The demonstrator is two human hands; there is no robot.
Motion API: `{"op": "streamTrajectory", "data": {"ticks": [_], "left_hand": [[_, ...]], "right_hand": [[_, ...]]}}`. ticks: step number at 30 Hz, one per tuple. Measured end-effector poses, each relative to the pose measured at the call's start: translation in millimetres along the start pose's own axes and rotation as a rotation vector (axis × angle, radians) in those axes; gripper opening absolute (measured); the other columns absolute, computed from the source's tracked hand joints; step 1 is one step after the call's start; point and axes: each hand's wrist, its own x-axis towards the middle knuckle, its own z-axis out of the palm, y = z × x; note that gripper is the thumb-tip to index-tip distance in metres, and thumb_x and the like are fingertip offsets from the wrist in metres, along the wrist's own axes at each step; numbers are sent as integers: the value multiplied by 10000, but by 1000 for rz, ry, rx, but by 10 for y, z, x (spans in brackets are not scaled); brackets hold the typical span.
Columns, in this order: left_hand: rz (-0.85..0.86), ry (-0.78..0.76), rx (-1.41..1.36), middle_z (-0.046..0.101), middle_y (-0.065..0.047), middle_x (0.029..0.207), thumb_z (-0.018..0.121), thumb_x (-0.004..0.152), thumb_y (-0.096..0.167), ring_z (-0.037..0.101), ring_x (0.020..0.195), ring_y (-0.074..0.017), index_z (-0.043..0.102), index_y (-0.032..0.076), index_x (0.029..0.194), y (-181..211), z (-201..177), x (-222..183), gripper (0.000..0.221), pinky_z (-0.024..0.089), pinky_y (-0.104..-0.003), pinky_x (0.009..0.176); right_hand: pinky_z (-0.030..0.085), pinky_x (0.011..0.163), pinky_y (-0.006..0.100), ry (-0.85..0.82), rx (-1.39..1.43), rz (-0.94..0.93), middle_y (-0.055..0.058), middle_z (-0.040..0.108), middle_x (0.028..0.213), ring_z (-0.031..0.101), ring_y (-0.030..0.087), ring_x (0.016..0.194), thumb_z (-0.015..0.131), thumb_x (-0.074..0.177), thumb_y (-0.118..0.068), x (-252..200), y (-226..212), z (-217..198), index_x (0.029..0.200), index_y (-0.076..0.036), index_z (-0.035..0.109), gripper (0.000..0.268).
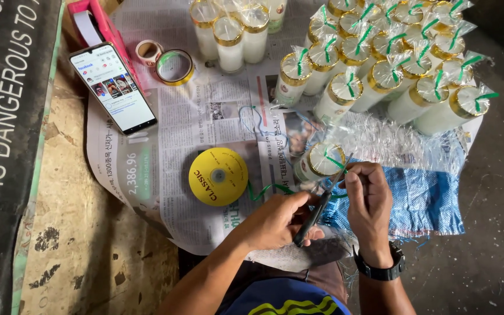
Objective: Decorating candle jars by tying green ribbons around them and cutting the excess with scissors.
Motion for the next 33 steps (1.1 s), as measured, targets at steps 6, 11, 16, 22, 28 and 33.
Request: {"op": "streamTrajectory", "data": {"ticks": [6,11,16,22,28,33], "left_hand": [[22,2,105,593,-198,686,643,754,99,609,552,-265,461,-74,1041,-76,-27,-42,381,508,-327,488],[33,42,63,614,-153,683,633,758,87,622,579,-195,459,-37,1067,-103,-106,21,376,515,-284,536],[83,33,251,607,-208,767,630,753,85,628,651,-292,463,-43,1074,332,-174,-107,383,537,-361,559],[-183,144,1072,557,-181,911,624,680,67,564,833,-349,368,77,1212,629,-430,-297,591,499,-447,632],[-384,99,1492,544,-127,954,551,698,158,505,952,-293,368,138,1176,572,-675,-243,512,438,-387,771],[-280,42,1520,578,-118,906,444,750,109,540,876,-281,428,138,1123,684,-603,-10,375,453,-396,714]], "right_hand": [[299,441,248,-14,-7,-28,117,578,664,345,111,463,439,903,-195,172,-284,17,804,-51,493,184],[347,459,263,-42,-3,-30,162,593,747,410,141,484,432,893,-149,137,-270,32,784,-36,478,164],[393,507,305,-24,-87,-34,170,590,811,490,218,582,433,904,-174,237,-136,-92,859,-22,495,171],[414,550,360,-265,-297,-115,137,498,757,497,269,640,573,804,-401,627,-113,-134,898,-11,551,402],[368,483,293,-551,-95,-224,108,503,631,469,207,531,580,805,-163,993,-291,-8,731,-5,566,175],[419,552,332,-549,-168,-303,139,543,665,497,234,564,601,770,-51,1020,-598,-59,754,26,572,84]]}}
